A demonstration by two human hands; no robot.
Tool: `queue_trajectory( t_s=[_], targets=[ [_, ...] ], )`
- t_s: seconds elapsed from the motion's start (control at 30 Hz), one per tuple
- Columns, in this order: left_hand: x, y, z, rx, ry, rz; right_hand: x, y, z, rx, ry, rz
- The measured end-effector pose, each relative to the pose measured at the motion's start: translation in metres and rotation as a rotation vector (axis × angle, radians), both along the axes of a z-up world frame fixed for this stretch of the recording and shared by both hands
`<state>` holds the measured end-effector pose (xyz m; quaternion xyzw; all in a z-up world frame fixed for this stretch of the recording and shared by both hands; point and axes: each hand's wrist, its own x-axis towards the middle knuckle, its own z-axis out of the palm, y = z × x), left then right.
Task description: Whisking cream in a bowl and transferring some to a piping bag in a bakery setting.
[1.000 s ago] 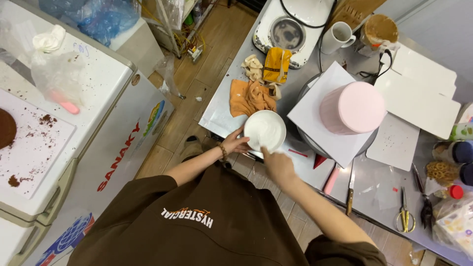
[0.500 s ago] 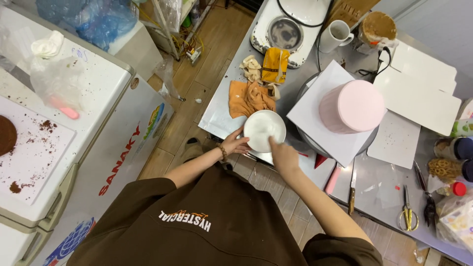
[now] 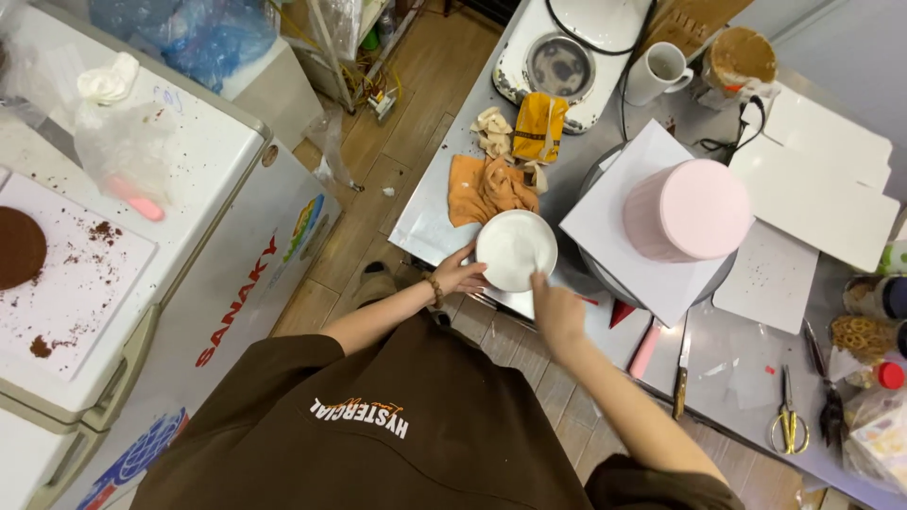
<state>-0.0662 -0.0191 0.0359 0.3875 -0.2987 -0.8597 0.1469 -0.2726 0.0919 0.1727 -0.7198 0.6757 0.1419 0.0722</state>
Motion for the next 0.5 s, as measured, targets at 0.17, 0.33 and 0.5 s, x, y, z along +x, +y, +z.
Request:
queue_trajectory(
  t_s=[0.17,0.33,0.5],
  targets=[
    [0.001,0.003,0.008,-0.040,-0.031,-0.003,0.014,0.005,0.009,0.061,-0.022,0.073],
    [0.002,0.004,0.014,-0.023,-0.024,0.015,0.023,0.006,0.018,0.073,0.010,0.124],
    [-0.003,0.000,0.021,-0.067,-0.079,0.001,0.014,0.001,0.021,-0.030,-0.020,-0.036]
  ],
)
